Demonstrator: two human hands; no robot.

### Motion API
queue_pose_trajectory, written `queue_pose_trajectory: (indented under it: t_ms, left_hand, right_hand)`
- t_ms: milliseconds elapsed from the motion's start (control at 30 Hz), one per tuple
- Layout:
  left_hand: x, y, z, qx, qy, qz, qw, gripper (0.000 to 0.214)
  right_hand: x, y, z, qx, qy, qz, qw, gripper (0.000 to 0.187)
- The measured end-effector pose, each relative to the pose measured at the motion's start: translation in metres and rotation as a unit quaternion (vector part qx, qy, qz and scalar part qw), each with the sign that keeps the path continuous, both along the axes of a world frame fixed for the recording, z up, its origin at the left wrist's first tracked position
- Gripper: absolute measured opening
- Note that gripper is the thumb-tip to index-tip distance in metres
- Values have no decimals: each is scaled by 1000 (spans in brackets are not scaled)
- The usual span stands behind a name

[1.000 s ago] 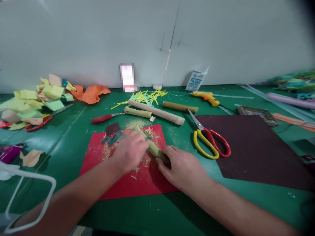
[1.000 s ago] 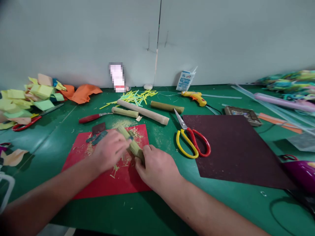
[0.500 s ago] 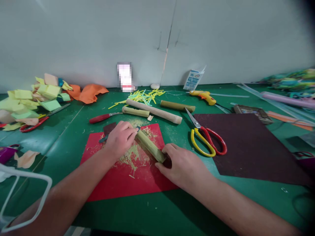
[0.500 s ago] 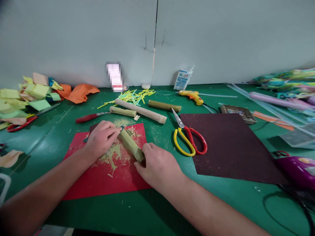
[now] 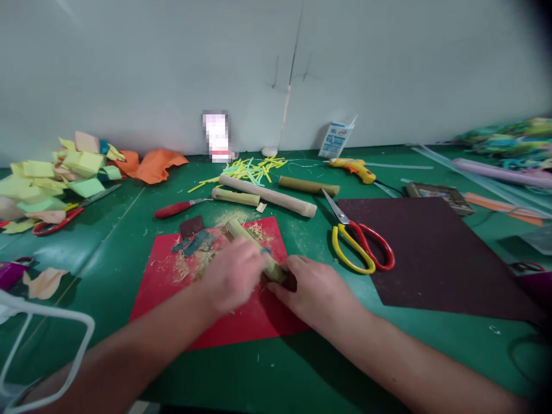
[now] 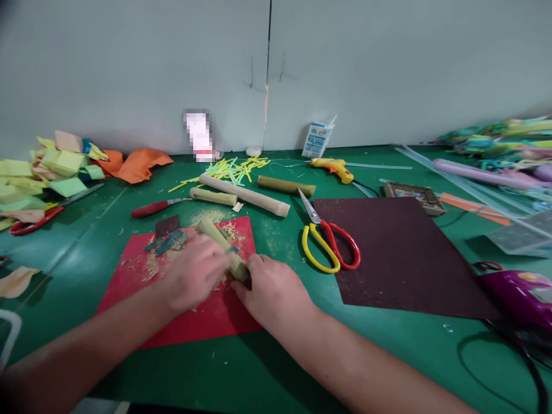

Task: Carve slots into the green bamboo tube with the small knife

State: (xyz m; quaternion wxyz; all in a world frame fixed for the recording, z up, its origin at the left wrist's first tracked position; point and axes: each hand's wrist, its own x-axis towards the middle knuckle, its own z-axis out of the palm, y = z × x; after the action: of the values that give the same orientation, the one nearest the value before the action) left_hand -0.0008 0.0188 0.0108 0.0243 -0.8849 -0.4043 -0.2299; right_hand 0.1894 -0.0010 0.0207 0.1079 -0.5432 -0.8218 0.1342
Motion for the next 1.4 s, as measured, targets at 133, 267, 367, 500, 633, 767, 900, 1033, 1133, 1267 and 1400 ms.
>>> queue_pose_trajectory:
  t_ms: [133,267,367,500,633,767,900,1033,1133,1267,1400]
  left_hand:
    - [1,-1,-3,7,-9,-10,1000,26]
    - [1,-1,-5,37,-4,23,999,27]
    - [-2,-2,-4,9,20,-22,1000,27]
    - [-15,8,-2,36,-13,23,999,28]
    - [-12,6,1,11,11,6,1000,28]
    - [-6,-1,3,-47,-87,5,995,23]
    - [-15,8,4,-174,-322,154,918,19]
    - [-19,13,2,-281,-440,192,831,21]
    - [-18,12,3,-299,-452,186,819,22]
    - [-18,10,8,-304,-417,188,836,19]
    - [-20,10,9,-320,-404,173,840,21]
  right_hand:
    - [-1,1,-1,-3,-4,-10,1000,19]
    - [-1,2,-1,-1,-11,-12,1000,18]
    - [-1,1,0,9,-10,-12,1000,18]
    - [-1,0,1,-1,0,-12,1000,18]
    - [-2,1,2,-8,-6,-11,1000,18]
    - [-2,2,3,-6,-9,-17,1000,18]
    - [-1,3,3,-15,4,-8,1000,17]
    - [-1,3,3,1,-2,-6,1000,17]
    - [0,3,2,11,-8,-6,1000,17]
    - [0,3,2,14,-17,-7,1000,19]
    - [0,3,3,11,-18,-10,1000,19]
